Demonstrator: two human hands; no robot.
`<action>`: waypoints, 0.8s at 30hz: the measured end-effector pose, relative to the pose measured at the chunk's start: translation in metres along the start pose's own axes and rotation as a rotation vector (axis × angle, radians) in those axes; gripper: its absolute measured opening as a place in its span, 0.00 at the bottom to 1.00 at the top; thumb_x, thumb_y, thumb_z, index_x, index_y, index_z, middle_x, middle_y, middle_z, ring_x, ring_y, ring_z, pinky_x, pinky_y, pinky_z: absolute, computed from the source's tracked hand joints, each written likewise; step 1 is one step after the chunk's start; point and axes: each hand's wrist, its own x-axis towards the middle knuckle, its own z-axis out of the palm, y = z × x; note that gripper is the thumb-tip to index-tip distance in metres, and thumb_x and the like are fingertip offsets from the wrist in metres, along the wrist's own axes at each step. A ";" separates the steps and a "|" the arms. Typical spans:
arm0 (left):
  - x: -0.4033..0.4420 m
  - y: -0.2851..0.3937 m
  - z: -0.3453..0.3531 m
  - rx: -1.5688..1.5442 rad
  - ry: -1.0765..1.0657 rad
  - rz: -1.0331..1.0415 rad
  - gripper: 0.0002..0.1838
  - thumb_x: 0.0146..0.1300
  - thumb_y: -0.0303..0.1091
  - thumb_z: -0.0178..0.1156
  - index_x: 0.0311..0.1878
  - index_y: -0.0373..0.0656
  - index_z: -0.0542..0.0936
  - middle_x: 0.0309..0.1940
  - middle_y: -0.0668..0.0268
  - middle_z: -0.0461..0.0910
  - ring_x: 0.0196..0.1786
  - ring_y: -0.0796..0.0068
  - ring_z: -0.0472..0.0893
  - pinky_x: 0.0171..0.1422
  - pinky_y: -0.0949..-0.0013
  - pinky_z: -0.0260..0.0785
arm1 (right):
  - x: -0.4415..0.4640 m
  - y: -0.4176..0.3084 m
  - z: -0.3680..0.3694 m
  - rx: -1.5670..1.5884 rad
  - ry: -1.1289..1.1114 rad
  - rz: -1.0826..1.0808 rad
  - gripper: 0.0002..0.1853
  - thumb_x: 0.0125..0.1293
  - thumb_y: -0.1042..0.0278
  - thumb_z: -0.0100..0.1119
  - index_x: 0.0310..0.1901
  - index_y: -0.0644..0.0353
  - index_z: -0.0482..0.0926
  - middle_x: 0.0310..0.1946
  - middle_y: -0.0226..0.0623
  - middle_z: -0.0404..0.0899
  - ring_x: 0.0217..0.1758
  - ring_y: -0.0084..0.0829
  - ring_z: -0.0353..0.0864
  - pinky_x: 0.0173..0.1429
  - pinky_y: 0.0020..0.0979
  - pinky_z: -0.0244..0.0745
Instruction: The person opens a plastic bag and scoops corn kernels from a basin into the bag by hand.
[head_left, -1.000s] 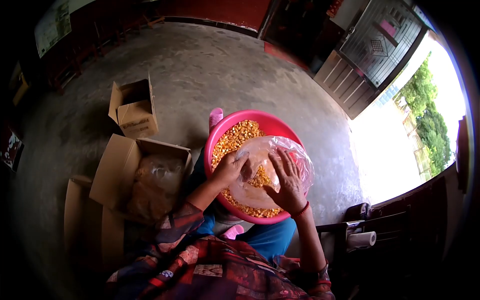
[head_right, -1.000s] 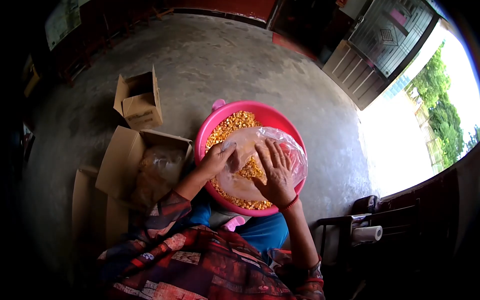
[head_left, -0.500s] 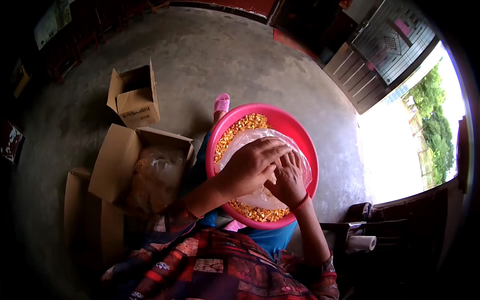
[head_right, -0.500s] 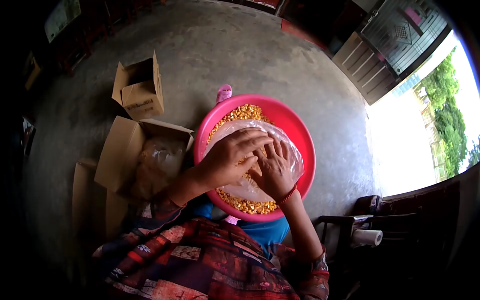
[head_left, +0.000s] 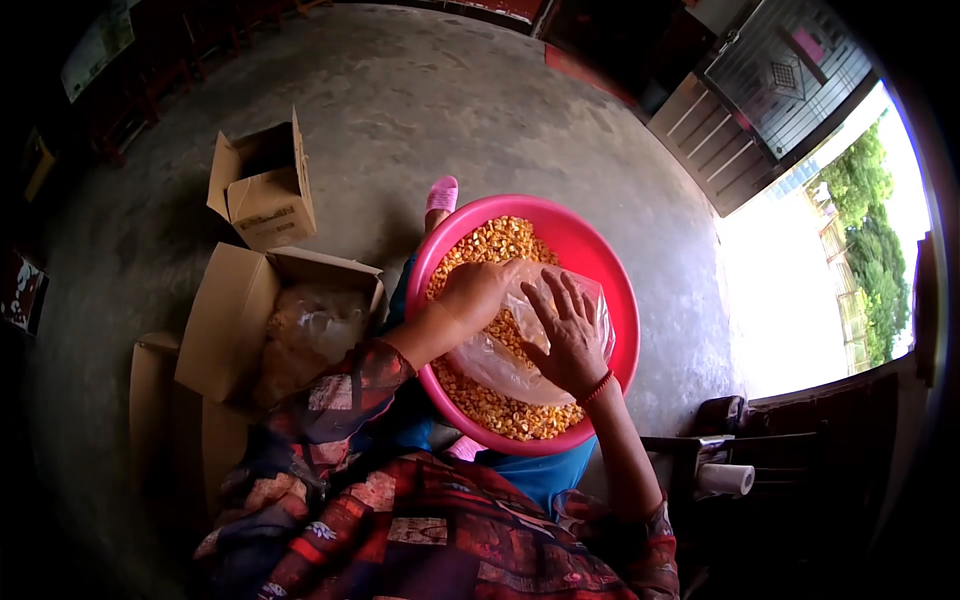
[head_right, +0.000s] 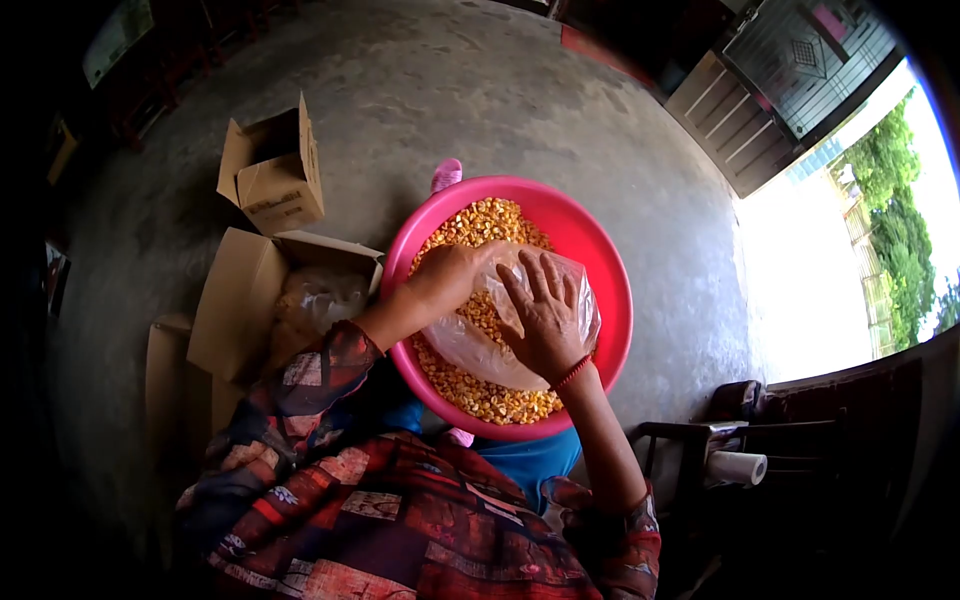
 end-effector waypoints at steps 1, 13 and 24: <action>0.003 -0.003 0.000 -0.002 -0.016 -0.014 0.24 0.55 0.24 0.51 0.57 0.47 0.72 0.31 0.51 0.80 0.36 0.51 0.81 0.41 0.53 0.73 | 0.003 0.010 0.012 -0.041 0.000 0.043 0.36 0.51 0.68 0.62 0.65 0.49 0.62 0.65 0.42 0.60 0.70 0.43 0.54 0.71 0.45 0.50; 0.006 0.007 -0.005 0.115 0.043 0.572 0.14 0.54 0.27 0.54 0.45 0.48 0.80 0.52 0.66 0.74 0.61 0.65 0.69 0.67 0.53 0.54 | 0.015 0.068 0.059 0.137 -0.014 0.259 0.07 0.56 0.72 0.51 0.36 0.58 0.76 0.30 0.43 0.80 0.35 0.45 0.80 0.40 0.43 0.73; -0.006 -0.002 0.013 0.214 -0.316 0.178 0.35 0.54 0.54 0.60 0.61 0.42 0.69 0.69 0.60 0.57 0.71 0.60 0.54 0.71 0.51 0.47 | 0.024 0.040 0.027 0.090 0.013 0.178 0.21 0.57 0.68 0.53 0.55 0.55 0.70 0.61 0.41 0.65 0.62 0.45 0.65 0.61 0.44 0.63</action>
